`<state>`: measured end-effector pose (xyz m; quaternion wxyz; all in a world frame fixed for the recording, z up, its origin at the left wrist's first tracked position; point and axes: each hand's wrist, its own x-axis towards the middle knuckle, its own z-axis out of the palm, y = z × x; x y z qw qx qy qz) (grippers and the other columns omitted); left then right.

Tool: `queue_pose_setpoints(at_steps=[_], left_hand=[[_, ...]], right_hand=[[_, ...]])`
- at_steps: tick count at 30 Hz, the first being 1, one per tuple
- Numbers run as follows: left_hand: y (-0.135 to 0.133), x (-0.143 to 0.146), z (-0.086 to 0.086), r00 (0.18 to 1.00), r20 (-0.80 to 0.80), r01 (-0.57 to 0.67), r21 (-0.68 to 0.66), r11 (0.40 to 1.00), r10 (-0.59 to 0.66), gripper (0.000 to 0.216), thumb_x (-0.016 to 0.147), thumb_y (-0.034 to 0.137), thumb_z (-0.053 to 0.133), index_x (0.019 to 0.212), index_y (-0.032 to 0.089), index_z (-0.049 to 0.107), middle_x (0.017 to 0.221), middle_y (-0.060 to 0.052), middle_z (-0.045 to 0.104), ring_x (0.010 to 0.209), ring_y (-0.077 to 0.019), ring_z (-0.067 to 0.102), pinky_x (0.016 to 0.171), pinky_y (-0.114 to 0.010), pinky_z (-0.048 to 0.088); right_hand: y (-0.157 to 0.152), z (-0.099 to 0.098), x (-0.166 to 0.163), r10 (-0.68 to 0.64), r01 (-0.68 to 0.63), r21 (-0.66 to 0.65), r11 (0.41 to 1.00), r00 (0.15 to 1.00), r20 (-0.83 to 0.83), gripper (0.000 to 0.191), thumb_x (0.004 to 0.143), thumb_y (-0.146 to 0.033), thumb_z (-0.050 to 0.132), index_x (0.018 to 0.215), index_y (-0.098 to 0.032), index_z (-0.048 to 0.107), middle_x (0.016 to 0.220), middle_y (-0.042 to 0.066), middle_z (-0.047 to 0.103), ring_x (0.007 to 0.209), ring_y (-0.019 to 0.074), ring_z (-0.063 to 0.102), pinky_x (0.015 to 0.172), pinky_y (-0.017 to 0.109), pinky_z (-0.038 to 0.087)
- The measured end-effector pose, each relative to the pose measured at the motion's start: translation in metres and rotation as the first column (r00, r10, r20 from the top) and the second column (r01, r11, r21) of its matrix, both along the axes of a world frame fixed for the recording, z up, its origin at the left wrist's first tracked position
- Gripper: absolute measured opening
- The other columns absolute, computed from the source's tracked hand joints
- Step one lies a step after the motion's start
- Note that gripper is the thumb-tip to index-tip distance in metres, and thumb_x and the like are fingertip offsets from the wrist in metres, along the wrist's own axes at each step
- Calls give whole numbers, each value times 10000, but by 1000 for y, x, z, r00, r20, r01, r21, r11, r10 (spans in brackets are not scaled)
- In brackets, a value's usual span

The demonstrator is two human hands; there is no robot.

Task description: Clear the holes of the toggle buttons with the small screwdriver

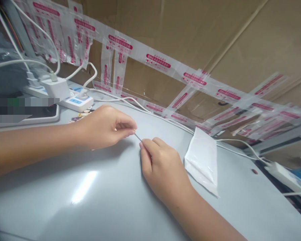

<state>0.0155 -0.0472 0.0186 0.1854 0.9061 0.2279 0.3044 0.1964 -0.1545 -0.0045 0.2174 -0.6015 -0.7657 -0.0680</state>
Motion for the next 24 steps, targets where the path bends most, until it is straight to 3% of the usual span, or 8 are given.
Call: queue_pose_setpoints(at_steps=[4, 8, 11, 18, 20, 24], left_hand=[[-1, 1, -2, 999, -55, 7, 163, 987, 2, 196, 846, 161, 575, 709, 178, 714, 608, 19, 653, 585, -113, 541, 572, -262, 348], [-2, 2, -5, 995, -93, -5, 190, 982, 23, 202, 875, 169, 542, 751, 172, 702, 656, 4, 664, 623, -130, 559, 603, -270, 368], [-3, 2, -4, 998, -54, -31, 138, 990, 38, 161, 869, 176, 560, 797, 179, 704, 704, 4, 697, 665, -139, 604, 622, -267, 393], [-6, 3, 1, 997, 15, -76, -150, 986, 79, 91, 836, 225, 627, 814, 195, 711, 739, 17, 735, 691, -144, 662, 638, -268, 448], [-6, 4, 1, 996, 8, -82, -123, 989, 83, 91, 833, 213, 627, 806, 191, 711, 737, 13, 732, 690, -145, 657, 644, -272, 445], [-9, 4, -2, 993, -88, -74, 56, 996, 79, 155, 865, 182, 570, 782, 179, 701, 716, -11, 703, 674, -153, 615, 628, -284, 403]], right_hand=[[0, 0, -2, -27, 27, -29, 999, 1000, 0, 287, 964, -242, 471, 701, -176, 562, 643, -8, 473, 577, 130, 463, 579, 285, 318], [-1, -1, -2, -38, 38, -59, 998, 999, -10, 289, 966, -245, 467, 704, -178, 571, 651, 0, 503, 591, 139, 480, 588, 288, 328], [-1, 0, -1, -37, 36, -43, 998, 999, -32, 260, 965, -241, 472, 753, -177, 608, 671, 9, 554, 618, 149, 512, 607, 288, 347], [1, 2, -1, -20, 18, -24, 1000, 996, -91, 236, 963, -229, 486, 782, -188, 632, 701, 14, 616, 627, 147, 536, 622, 275, 373], [0, 3, -1, -24, 23, -24, 999, 998, -61, 251, 962, -232, 479, 759, -187, 620, 677, 17, 588, 618, 152, 525, 615, 282, 363], [-2, 2, -1, -64, 65, -38, 997, 997, 32, 290, 957, -248, 470, 696, -183, 576, 635, 10, 500, 580, 148, 484, 578, 295, 313]])
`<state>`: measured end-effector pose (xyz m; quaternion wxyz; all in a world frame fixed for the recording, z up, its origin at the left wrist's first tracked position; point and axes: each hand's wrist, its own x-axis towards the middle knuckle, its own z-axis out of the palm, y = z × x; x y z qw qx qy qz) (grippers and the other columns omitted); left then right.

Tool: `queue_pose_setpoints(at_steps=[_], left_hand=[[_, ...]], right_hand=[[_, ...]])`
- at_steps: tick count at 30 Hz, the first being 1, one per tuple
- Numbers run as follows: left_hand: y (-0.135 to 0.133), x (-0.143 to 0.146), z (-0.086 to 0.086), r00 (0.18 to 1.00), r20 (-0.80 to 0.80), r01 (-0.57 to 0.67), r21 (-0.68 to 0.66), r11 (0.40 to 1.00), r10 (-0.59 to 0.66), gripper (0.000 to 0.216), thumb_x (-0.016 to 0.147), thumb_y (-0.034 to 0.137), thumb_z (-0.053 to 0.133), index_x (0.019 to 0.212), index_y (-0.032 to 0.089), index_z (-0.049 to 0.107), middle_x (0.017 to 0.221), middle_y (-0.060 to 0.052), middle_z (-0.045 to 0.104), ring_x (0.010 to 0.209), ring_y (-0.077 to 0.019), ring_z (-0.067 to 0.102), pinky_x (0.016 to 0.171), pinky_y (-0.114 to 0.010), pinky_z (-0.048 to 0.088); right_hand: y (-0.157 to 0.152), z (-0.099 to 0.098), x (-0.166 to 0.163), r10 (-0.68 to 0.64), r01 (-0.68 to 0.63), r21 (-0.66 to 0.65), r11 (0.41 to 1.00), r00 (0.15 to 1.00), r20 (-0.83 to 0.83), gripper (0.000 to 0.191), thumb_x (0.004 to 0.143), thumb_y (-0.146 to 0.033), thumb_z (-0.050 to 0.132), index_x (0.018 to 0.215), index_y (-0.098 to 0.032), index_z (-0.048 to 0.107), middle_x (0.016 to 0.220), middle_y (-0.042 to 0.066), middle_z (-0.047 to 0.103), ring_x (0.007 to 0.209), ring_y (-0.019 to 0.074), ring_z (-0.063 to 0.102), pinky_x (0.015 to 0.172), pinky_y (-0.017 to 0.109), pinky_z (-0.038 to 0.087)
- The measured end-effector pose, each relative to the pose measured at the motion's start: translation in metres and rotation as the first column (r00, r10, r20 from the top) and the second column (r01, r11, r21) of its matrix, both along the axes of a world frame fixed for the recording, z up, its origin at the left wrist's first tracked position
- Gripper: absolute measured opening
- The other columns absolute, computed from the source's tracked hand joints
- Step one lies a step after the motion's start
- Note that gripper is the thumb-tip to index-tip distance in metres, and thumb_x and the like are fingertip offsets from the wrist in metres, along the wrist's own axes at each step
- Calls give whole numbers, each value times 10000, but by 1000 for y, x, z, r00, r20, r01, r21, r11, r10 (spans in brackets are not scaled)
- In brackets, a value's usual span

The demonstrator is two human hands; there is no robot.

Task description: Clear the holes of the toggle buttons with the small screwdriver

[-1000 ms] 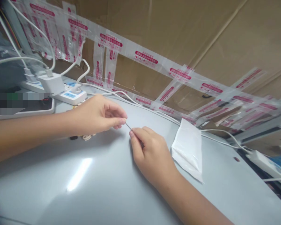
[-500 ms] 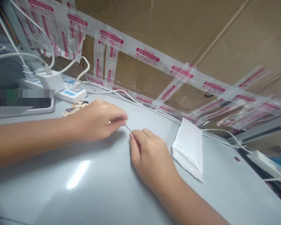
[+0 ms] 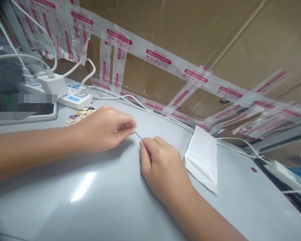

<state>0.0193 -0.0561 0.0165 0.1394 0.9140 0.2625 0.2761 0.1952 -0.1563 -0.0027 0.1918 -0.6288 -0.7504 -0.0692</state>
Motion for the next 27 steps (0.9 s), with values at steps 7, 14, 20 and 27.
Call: queue_pose_setpoints(at_steps=[7, 14, 20, 27], left_hand=[[-2, 1, -7, 976, -216, 52, 157, 986, -17, 179, 859, 114, 493, 750, 167, 625, 688, -32, 597, 621, -155, 517, 559, -285, 327], [-13, 3, -4, 953, -299, 141, 332, 933, -37, 206, 709, -17, 513, 758, 163, 601, 670, -24, 572, 579, -146, 468, 539, -293, 283], [-8, 0, 2, 1000, -19, 15, -12, 1000, -15, 128, 852, 148, 545, 797, 183, 655, 726, -14, 681, 664, -152, 601, 603, -275, 400], [8, 3, -3, 965, 226, 86, -753, 653, 135, 103, 840, 270, 654, 881, 176, 639, 821, -47, 769, 738, -148, 714, 590, -234, 493]], right_hand=[[-4, -1, -1, -29, 31, -17, 999, 996, 90, 270, 947, -242, 459, 701, -183, 553, 640, 2, 457, 553, 139, 460, 550, 300, 268], [-2, -4, 0, -70, 82, -91, 993, 990, 123, 301, 939, -236, 442, 642, -197, 424, 612, 0, 437, 532, 139, 419, 543, 303, 247], [2, 3, 0, -68, 60, -133, 989, 996, -58, 305, 960, -279, 433, 665, -205, 438, 615, 0, 521, 573, 149, 476, 569, 290, 296], [1, 12, 2, -64, 15, -166, 986, 955, -291, 321, 983, -314, 408, 684, -211, 461, 560, -46, 459, 534, 122, 426, 542, 263, 305]])
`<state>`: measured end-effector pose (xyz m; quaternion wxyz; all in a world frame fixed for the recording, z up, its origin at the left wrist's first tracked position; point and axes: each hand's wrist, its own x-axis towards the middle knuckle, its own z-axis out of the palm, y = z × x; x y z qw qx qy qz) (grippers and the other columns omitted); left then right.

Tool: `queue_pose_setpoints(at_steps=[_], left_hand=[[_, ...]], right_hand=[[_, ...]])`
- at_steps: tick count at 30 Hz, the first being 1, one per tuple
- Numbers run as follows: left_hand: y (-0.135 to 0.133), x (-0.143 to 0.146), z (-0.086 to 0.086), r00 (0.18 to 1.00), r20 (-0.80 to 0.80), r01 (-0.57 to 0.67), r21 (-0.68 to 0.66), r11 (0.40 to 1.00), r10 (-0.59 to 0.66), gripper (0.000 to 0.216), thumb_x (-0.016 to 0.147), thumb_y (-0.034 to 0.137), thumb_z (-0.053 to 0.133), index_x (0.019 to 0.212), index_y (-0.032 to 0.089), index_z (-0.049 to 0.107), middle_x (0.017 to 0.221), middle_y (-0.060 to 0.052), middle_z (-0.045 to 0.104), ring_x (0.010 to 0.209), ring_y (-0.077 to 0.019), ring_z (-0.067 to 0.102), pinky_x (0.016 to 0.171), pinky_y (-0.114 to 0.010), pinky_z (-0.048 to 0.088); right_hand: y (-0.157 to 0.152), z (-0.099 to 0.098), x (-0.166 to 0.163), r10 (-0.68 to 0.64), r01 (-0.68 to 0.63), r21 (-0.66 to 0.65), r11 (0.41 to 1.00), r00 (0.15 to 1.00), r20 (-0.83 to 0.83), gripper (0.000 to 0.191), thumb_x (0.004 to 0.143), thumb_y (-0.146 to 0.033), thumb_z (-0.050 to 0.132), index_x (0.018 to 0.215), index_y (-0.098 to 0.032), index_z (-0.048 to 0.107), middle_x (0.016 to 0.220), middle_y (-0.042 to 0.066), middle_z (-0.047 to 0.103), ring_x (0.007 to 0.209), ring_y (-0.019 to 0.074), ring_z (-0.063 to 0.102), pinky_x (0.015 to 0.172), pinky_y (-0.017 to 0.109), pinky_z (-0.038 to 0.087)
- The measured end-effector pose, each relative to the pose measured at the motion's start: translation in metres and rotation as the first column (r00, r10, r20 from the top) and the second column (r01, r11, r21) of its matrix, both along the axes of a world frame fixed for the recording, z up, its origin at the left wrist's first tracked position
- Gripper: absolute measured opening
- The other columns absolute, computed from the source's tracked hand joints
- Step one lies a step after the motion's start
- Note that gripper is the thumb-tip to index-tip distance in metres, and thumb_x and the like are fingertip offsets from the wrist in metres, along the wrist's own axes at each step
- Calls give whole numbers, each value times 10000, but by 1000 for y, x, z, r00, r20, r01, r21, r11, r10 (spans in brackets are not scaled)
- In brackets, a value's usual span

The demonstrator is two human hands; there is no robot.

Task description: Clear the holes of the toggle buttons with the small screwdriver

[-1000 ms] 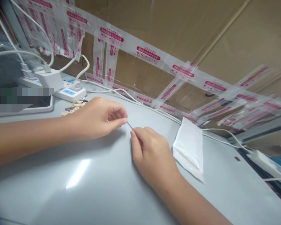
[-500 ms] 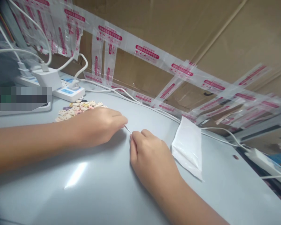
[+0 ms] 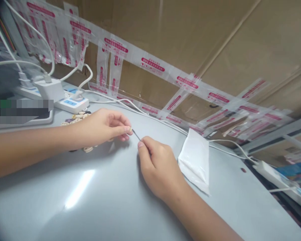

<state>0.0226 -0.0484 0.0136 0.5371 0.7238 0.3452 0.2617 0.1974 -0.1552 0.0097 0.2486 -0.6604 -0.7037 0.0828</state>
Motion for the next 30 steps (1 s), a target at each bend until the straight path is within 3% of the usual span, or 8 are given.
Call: queue_pose_setpoints(at_steps=[6, 17, 20, 27, 30], left_hand=[[2, -2, 1, 994, 87, 77, -148, 986, -65, 163, 860, 312, 662, 941, 173, 641, 913, -82, 775, 825, -147, 727, 500, -182, 419], [-2, 2, 2, 996, 90, 32, -122, 992, -21, 71, 852, 246, 676, 858, 179, 653, 823, -41, 777, 744, -127, 722, 725, -252, 577], [-5, 3, 2, 998, 54, 18, -58, 998, -15, 66, 848, 241, 668, 856, 177, 655, 810, -35, 774, 751, -135, 728, 768, -274, 583], [-7, 0, 4, 998, -60, 37, 153, 988, -29, 111, 787, 265, 696, 868, 188, 706, 795, -23, 769, 744, -178, 734, 629, -264, 561], [-7, -1, 4, 996, -90, 50, 246, 968, -29, 113, 795, 263, 680, 864, 192, 733, 754, -8, 764, 728, -170, 729, 639, -260, 552]], right_hand=[[-2, 3, -1, 31, -31, 17, 999, 999, 16, 295, 969, -267, 414, 689, -209, 487, 570, -45, 460, 550, 123, 421, 551, 268, 295], [-2, 2, -3, 43, -51, 56, 997, 989, 141, 277, 949, -234, 430, 681, -201, 493, 607, -17, 515, 573, 136, 431, 587, 287, 291], [-4, 1, -4, 19, -31, 61, 998, 981, 191, 279, 940, -238, 430, 665, -197, 453, 622, -9, 523, 577, 136, 428, 589, 294, 279], [-10, 0, -6, 3, -24, 66, 998, 953, 303, 260, 927, -239, 412, 673, -195, 446, 625, 3, 506, 559, 140, 420, 576, 306, 254], [-11, 0, -7, -13, -1, 43, 999, 945, 326, 269, 925, -246, 409, 661, -196, 427, 615, 2, 494, 547, 140, 414, 560, 303, 243]])
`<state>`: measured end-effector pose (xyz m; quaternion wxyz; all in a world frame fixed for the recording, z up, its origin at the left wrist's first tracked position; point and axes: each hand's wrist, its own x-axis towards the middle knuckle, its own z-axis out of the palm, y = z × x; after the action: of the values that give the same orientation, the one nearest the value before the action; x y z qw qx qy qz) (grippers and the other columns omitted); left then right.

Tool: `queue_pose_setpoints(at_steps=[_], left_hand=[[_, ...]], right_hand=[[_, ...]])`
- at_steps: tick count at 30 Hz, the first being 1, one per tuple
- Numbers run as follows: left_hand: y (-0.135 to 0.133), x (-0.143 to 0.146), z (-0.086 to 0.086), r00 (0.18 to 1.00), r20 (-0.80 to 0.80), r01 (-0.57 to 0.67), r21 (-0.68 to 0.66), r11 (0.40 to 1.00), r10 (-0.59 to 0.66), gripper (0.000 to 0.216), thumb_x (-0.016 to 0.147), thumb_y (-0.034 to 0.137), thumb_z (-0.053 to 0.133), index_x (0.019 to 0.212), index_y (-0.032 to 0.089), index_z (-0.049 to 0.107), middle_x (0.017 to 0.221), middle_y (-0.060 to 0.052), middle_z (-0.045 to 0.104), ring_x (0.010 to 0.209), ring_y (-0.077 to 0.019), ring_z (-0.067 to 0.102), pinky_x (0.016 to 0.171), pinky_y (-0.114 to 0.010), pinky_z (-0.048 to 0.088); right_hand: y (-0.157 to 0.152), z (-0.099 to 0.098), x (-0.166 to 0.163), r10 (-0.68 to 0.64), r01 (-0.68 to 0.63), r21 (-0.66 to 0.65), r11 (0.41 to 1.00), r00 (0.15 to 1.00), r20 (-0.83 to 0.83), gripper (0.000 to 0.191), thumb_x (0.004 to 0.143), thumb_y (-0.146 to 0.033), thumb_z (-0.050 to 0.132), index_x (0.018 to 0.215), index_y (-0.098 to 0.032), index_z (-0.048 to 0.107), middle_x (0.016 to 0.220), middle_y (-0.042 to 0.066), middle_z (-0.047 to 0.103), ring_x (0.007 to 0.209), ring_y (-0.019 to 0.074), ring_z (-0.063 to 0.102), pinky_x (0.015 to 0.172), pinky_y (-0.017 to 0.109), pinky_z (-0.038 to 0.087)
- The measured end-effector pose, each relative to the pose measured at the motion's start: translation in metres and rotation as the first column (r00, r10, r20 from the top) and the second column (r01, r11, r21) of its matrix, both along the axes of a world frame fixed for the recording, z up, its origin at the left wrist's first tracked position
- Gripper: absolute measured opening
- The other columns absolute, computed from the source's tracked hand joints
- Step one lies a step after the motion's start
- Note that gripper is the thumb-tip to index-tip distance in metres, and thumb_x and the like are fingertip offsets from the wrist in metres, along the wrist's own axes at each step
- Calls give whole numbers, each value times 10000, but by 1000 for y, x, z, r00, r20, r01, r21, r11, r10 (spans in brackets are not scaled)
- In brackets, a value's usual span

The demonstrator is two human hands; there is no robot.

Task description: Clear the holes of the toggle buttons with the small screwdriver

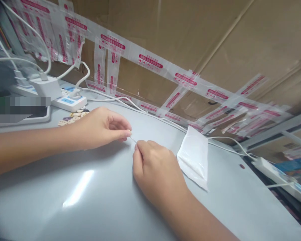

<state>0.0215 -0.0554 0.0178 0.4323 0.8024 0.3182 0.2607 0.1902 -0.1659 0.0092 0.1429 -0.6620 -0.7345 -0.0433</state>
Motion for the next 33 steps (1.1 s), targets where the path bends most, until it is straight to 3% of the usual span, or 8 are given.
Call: queue_pose_setpoints(at_steps=[3, 7, 12, 19, 23, 27, 29, 33], left_hand=[[-1, 0, -1, 999, -45, -14, 142, 990, 21, 111, 802, 259, 666, 843, 200, 751, 755, 6, 764, 726, -162, 720, 652, -261, 534], [-5, 2, -2, 993, -98, -25, 384, 923, 67, 118, 812, 221, 643, 797, 192, 757, 711, 10, 748, 666, -151, 688, 620, -267, 477], [-7, 3, -6, 991, -113, -14, 458, 889, 74, 124, 805, 199, 616, 789, 181, 738, 688, 14, 729, 637, -137, 657, 610, -261, 451], [-3, 4, -6, 989, -121, -47, 273, 961, 83, 98, 751, 217, 616, 784, 195, 707, 700, 32, 719, 644, -129, 652, 588, -242, 449], [0, 2, -5, 987, -130, -51, 271, 961, 89, 101, 741, 219, 612, 780, 200, 703, 706, 29, 716, 652, -136, 650, 593, -250, 448], [4, 1, -7, 991, -95, -72, 219, 973, 95, 83, 743, 223, 624, 791, 199, 688, 721, 21, 718, 667, -144, 661, 609, -256, 470], [5, 1, -9, 998, -33, -48, 91, 995, 51, 83, 756, 231, 637, 821, 193, 670, 751, 13, 726, 698, -146, 678, 639, -256, 499], [2, 5, -11, 991, 116, 87, -151, 985, -70, 73, 805, 215, 628, 864, 171, 630, 766, -12, 724, 708, -139, 682, 706, -275, 540]], right_hand=[[-1, -1, -2, -34, 35, -35, 999, 999, 41, 260, 918, -234, 418, 661, -196, 431, 621, 4, 502, 556, 144, 426, 561, 303, 236], [-1, 0, -5, -71, 79, -67, 995, 991, 110, 233, 904, -198, 434, 671, -196, 446, 637, 10, 526, 593, 156, 458, 579, 307, 234], [-1, 0, -5, -83, 96, -96, 991, 988, 127, 250, 904, -194, 437, 655, -197, 414, 627, 6, 519, 585, 152, 445, 578, 306, 233], [0, 0, -5, -73, 82, -127, 989, 995, 73, 272, 928, -232, 419, 658, -198, 425, 639, 8, 533, 584, 152, 452, 578, 308, 244], [0, 3, -6, -76, 80, -162, 984, 997, 30, 278, 939, -252, 408, 671, -197, 458, 647, 9, 548, 590, 152, 459, 575, 310, 253], [1, 8, -1, -114, 85, -182, 980, 981, -157, 289, 940, -315, 431, 684, -204, 505, 609, -8, 515, 561, 142, 422, 547, 298, 259], [5, 8, 3, -163, 91, -205, 974, 914, -371, 291, 941, -394, 460, 732, -211, 545, 592, -26, 472, 539, 129, 401, 522, 279, 273], [17, 1, 7, -197, -5, -265, 964, 655, -729, 292, 883, -499, 583, 840, -211, 592, 574, -65, 403, 478, 90, 353, 478, 244, 288]])
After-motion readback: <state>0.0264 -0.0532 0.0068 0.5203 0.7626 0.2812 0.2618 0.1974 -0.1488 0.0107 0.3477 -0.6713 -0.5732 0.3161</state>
